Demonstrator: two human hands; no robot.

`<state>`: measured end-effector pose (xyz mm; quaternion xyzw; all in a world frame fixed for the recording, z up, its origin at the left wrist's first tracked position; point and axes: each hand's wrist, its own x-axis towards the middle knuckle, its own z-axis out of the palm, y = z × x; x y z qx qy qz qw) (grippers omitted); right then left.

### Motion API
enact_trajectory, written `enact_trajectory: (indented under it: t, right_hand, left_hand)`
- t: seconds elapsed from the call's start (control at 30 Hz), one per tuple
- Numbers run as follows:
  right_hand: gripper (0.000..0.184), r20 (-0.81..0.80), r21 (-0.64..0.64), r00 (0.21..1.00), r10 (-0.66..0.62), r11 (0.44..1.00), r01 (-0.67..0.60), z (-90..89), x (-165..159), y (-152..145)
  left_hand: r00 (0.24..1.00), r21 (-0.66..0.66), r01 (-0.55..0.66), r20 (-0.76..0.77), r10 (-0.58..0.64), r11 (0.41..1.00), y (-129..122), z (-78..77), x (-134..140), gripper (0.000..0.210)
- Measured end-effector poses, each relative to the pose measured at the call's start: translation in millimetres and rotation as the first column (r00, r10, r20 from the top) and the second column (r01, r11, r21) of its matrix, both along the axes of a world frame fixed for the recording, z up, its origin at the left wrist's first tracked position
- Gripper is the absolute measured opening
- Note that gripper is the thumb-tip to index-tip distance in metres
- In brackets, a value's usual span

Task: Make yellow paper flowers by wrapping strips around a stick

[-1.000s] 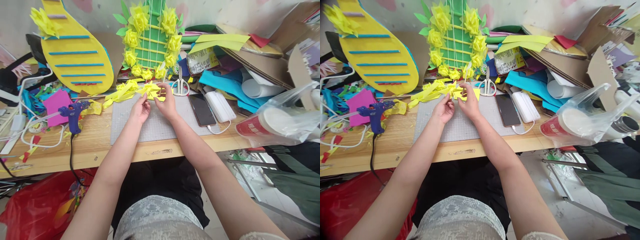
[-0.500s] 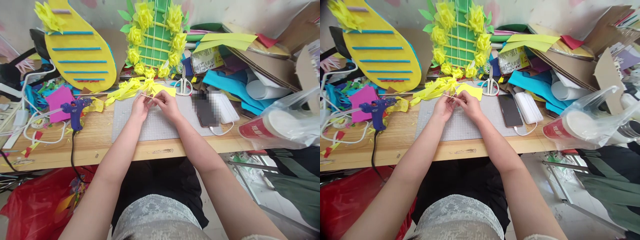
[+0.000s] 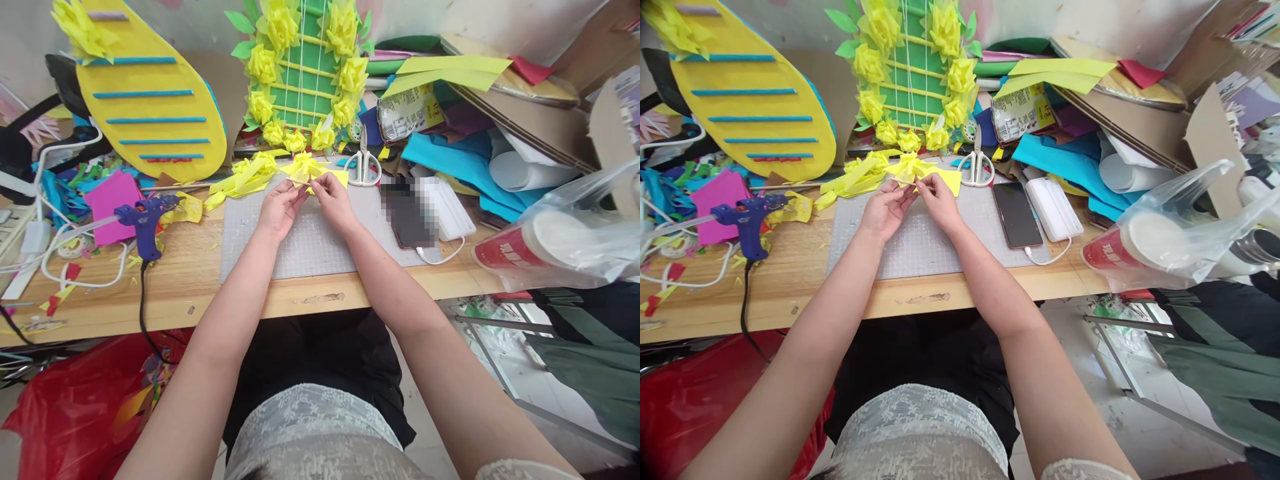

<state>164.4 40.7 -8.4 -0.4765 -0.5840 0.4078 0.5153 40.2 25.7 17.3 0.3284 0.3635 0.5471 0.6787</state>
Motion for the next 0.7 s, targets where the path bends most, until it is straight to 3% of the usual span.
enact_trajectory:
  t: [0.4,0.7]
  right_hand:
    - [0.039,0.022,-0.001,0.999,0.032,0.999,-0.032,7.2,-1,-5]
    - [0.043,0.018,-0.184,0.981,0.194,0.965,-0.188,10.8,-2,-10]
  left_hand:
    - [0.999,0.092,-0.038,0.001,0.039,0.995,-2,-3.2,1,0.009]
    - [0.985,0.005,-0.171,-0.036,0.171,0.985,2,-9.9,1,0.007]
